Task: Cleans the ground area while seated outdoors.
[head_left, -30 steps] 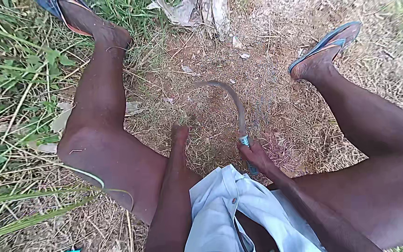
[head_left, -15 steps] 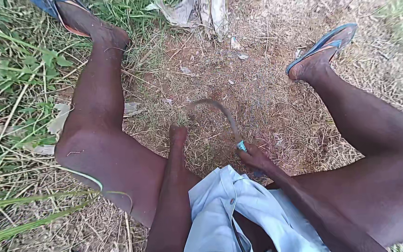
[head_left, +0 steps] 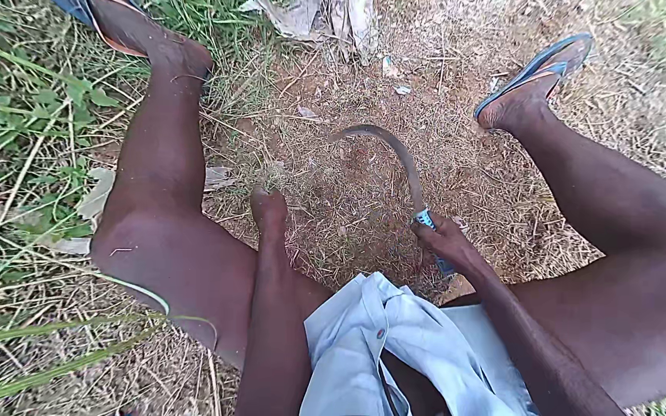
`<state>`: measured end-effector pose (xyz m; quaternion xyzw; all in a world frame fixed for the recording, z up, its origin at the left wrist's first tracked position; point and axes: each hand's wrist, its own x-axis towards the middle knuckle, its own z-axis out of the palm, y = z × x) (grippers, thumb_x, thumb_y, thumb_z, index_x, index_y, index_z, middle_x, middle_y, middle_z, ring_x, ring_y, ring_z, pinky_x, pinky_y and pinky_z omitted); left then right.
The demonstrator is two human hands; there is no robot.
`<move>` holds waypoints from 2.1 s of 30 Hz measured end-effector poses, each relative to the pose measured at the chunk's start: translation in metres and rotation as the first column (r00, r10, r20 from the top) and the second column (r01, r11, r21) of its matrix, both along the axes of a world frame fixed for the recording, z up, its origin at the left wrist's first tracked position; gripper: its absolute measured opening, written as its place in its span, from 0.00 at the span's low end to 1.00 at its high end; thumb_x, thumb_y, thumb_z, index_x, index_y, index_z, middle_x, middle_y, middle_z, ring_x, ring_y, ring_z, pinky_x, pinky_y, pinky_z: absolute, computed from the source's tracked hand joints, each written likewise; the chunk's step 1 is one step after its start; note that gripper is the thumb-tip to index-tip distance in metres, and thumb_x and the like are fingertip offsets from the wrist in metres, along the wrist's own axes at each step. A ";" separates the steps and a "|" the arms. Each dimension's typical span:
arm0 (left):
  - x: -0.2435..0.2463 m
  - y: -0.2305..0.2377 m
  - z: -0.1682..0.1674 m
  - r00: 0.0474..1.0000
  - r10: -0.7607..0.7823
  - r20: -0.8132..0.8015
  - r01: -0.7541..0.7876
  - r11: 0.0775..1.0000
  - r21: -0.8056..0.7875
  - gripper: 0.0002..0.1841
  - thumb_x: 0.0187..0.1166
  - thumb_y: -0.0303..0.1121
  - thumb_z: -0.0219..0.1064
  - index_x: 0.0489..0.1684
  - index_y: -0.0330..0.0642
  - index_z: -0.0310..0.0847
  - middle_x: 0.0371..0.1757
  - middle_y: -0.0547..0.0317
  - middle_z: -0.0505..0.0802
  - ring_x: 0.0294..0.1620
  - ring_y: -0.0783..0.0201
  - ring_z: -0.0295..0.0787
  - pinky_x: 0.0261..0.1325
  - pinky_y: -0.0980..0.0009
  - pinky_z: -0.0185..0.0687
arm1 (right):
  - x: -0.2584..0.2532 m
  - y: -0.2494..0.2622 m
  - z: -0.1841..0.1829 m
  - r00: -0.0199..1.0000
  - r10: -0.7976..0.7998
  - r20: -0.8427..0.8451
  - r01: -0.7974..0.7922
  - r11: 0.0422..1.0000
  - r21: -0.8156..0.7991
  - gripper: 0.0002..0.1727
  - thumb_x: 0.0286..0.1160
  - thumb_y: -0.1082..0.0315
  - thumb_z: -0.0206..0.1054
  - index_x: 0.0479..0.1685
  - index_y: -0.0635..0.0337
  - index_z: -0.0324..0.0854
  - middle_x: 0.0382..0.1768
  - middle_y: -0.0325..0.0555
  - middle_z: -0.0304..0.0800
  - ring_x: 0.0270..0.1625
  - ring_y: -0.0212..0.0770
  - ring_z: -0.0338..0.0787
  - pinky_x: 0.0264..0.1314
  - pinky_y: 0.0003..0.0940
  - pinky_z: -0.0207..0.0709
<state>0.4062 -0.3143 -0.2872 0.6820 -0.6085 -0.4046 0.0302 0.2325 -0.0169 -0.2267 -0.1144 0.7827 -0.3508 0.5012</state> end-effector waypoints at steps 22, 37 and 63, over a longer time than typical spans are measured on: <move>-0.070 -0.004 0.037 0.950 -0.043 0.310 0.021 0.997 0.074 0.28 0.89 0.34 0.56 0.84 0.26 0.62 0.84 0.25 0.69 0.87 0.35 0.64 0.85 0.40 0.59 | 0.001 -0.018 -0.018 0.995 -0.072 -0.076 0.073 0.997 0.007 0.13 0.87 0.57 0.59 0.52 0.57 0.81 0.20 0.42 0.82 0.17 0.37 0.83 0.24 0.35 0.82; -0.065 -0.036 -0.025 0.975 -0.150 0.161 0.166 0.982 -0.093 0.51 0.71 0.63 0.71 0.92 0.42 0.57 0.85 0.26 0.67 0.88 0.27 0.55 0.79 0.21 0.52 | -0.002 -0.025 -0.025 0.998 -0.018 -0.062 0.019 1.000 0.002 0.15 0.87 0.53 0.59 0.53 0.53 0.81 0.23 0.41 0.84 0.19 0.37 0.84 0.26 0.37 0.83; -0.059 -0.068 -0.015 0.868 -0.388 0.309 0.413 0.911 -0.017 0.25 0.88 0.36 0.56 0.79 0.29 0.66 0.68 0.22 0.84 0.71 0.27 0.81 0.70 0.28 0.73 | 0.002 -0.031 -0.019 0.995 -0.013 -0.100 0.010 1.000 -0.029 0.14 0.87 0.55 0.60 0.55 0.54 0.81 0.22 0.42 0.83 0.19 0.37 0.83 0.25 0.37 0.81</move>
